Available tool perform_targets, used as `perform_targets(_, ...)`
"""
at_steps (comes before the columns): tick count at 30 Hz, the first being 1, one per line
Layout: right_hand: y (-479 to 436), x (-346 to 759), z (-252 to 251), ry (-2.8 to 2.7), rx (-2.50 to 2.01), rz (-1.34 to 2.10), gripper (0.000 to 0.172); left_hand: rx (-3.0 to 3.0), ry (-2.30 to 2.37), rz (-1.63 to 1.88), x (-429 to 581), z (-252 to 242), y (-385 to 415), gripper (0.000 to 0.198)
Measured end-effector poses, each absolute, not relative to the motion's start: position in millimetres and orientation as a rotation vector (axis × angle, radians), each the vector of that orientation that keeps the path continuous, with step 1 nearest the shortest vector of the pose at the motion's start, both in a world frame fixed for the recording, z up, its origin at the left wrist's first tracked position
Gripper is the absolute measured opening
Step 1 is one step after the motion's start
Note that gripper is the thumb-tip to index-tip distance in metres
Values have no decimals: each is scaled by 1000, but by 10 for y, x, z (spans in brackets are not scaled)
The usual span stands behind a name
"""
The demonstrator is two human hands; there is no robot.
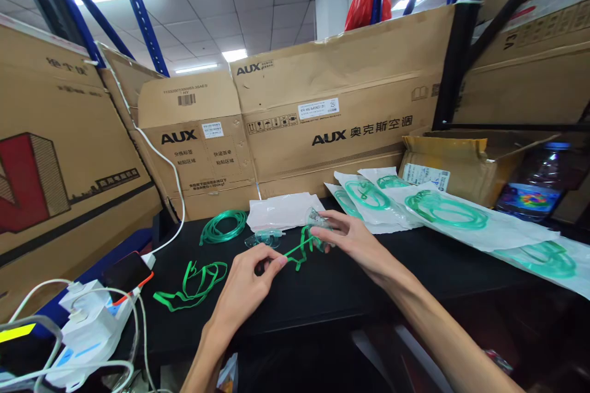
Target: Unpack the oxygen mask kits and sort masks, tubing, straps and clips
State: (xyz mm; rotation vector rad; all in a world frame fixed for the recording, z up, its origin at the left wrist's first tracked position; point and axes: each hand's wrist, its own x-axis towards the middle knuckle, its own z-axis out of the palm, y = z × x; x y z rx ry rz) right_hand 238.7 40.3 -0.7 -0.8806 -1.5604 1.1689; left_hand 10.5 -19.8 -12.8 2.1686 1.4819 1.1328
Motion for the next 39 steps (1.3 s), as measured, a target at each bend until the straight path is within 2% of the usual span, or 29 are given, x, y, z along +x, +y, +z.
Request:
perform_targets(8, 392, 2294, -129, -1703, -839, 1180, 53, 2154, 1412, 1260, 227, -163, -185, 27)
perform_targets(11, 360, 2216, -173, -1762, -808, 1155, 49, 2206, 1335, 1245, 273, -185, -177, 20)
perform_targets(14, 392, 2262, -158, -1781, -816, 1108, 45, 2240, 1320, 1193, 233, -197, -167, 24)
perform_targets(20, 505, 2573, -27, -1726, -908, 991, 49, 2158, 1479, 1199, 65, -179, -137, 25)
perform_targets(25, 347, 2478, 23, -1893, -802, 1135, 41, 2043, 1509, 1298, 180, -201, -129, 26)
perform_targets(30, 273, 2310, -34, -1940, -725, 1230, 42, 1967, 1544, 1282, 273, -262, -110, 27)
perform_targets(35, 277, 2301, -59, -1998, -763, 1103, 41, 1997, 1568, 1214, 264, -258, -134, 23)
perform_targets(39, 311, 2416, 7, -2016, -828, 999, 35, 2048, 1554, 1135, 277, -234, -157, 22)
